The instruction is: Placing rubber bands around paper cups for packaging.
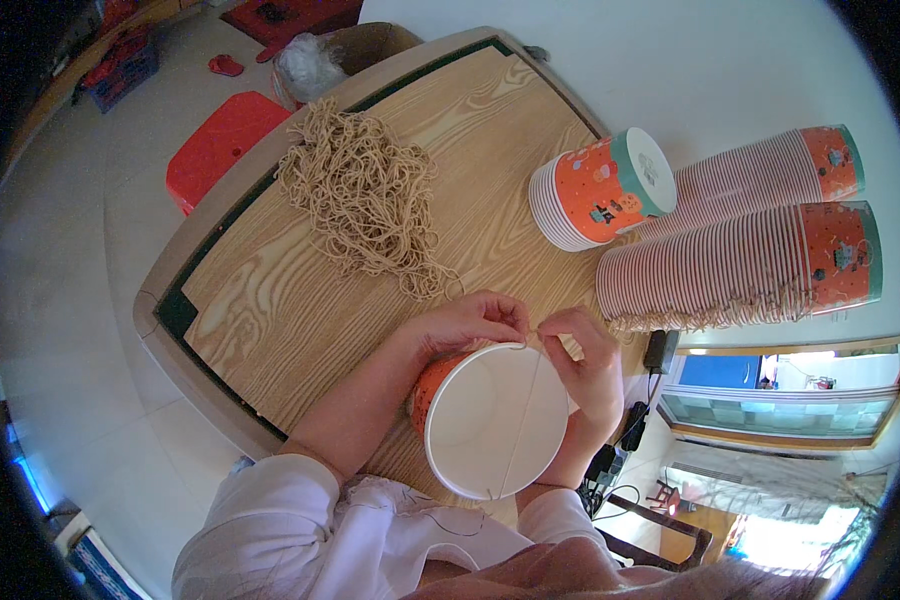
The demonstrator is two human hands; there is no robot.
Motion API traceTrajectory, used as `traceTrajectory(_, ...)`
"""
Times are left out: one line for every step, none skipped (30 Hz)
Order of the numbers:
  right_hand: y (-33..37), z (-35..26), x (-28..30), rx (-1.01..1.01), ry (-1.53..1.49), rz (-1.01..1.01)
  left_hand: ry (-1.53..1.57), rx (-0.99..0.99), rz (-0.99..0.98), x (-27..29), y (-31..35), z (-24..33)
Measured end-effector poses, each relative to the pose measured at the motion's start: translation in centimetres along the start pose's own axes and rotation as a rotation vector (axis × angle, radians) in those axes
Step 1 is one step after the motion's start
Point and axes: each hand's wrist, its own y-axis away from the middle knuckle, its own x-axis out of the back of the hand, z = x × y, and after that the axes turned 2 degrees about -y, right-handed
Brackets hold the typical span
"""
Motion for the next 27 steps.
traceTrajectory(0.0,-0.1,0.0,0.000,0.000,0.000,0.000,0.000,0.000,0.2,-0.1,-0.2)
traceTrajectory(0.0,-0.2,0.1,-0.009,0.005,0.004,-0.001,-0.040,-0.026,0.3,-0.2,-0.3)
traceTrajectory(-0.1,-0.3,0.2,-0.018,0.010,0.008,-0.002,-0.080,-0.052,0.4,-0.2,-0.4)
traceTrajectory(-0.1,-0.2,0.1,-0.017,0.010,0.008,-0.002,-0.081,-0.052,0.5,-0.2,-0.4)
traceTrajectory(0.0,0.1,0.0,0.016,0.019,0.007,0.057,-0.016,-0.033,0.3,-0.1,-0.1)
traceTrajectory(0.1,0.3,0.0,0.050,0.028,0.006,0.117,0.049,-0.014,0.1,-0.1,0.2)
traceTrajectory(0.1,0.3,0.0,0.048,0.029,0.007,0.118,0.050,-0.016,-0.2,-0.1,0.4)
traceTrajectory(0.0,0.1,0.0,0.039,0.028,-0.013,0.011,0.059,0.021,-0.6,0.0,0.6)
traceTrajectory(-0.1,-0.1,0.0,0.031,0.027,-0.034,-0.096,0.067,0.058,-0.8,0.0,0.8)
traceTrajectory(-0.1,-0.1,0.0,0.031,0.026,-0.034,-0.096,0.067,0.059,-0.6,0.0,0.5)
traceTrajectory(-0.2,-0.3,0.0,0.025,0.023,-0.033,-0.075,0.046,0.024,-0.3,-0.1,0.2)
traceTrajectory(-0.2,-0.3,0.1,0.018,0.019,-0.033,-0.053,0.025,-0.011,-0.1,-0.1,-0.1)
traceTrajectory(-0.1,-0.4,0.1,0.019,0.019,-0.033,-0.054,0.024,-0.010,0.2,-0.1,-0.3)
traceTrajectory(0.0,-0.4,0.1,0.002,0.014,-0.022,-0.052,0.004,-0.025,0.3,-0.1,-0.4)
traceTrajectory(0.1,-0.3,0.1,-0.015,0.009,-0.010,-0.051,-0.016,-0.039,0.4,-0.2,-0.5)
traceTrajectory(0.1,-0.3,0.2,-0.015,0.010,-0.010,-0.050,-0.016,-0.040,0.6,-0.2,-0.7)
traceTrajectory(0.1,-0.3,0.3,-0.009,0.016,-0.009,-0.037,-0.037,-0.070,0.8,-0.3,-0.7)
traceTrajectory(0.1,-0.3,0.4,-0.002,0.023,-0.009,-0.024,-0.058,-0.100,0.9,-0.3,-0.7)
traceTrajectory(0.1,-0.3,0.5,-0.002,0.023,-0.009,-0.023,-0.058,-0.100,1.0,-0.2,-0.7)
traceTrajectory(0.2,-0.2,0.5,0.002,0.020,-0.019,-0.026,-0.046,-0.111,0.9,-0.2,-0.4)
traceTrajectory(0.2,-0.1,0.5,0.005,0.018,-0.028,-0.029,-0.035,-0.122,0.8,-0.1,-0.3)
traceTrajectory(0.2,-0.2,0.5,0.004,0.018,-0.029,-0.029,-0.035,-0.122,0.9,-0.1,-0.3)
traceTrajectory(0.2,-0.3,0.6,0.005,0.021,-0.034,-0.031,-0.041,-0.134,0.9,-0.1,-0.3)
traceTrajectory(0.1,-0.3,0.6,0.005,0.024,-0.039,-0.034,-0.048,-0.146,1.0,-0.1,-0.3)
traceTrajectory(0.1,-0.4,0.5,0.006,0.023,-0.040,-0.034,-0.048,-0.146,1.0,0.0,-0.3)
traceTrajectory(0.2,-0.4,0.5,-0.012,0.029,-0.009,-0.048,-0.057,-0.158,1.0,-0.1,-0.3)
traceTrajectory(0.2,-0.4,0.4,-0.031,0.035,0.021,-0.062,-0.065,-0.170,1.0,-0.1,-0.3)
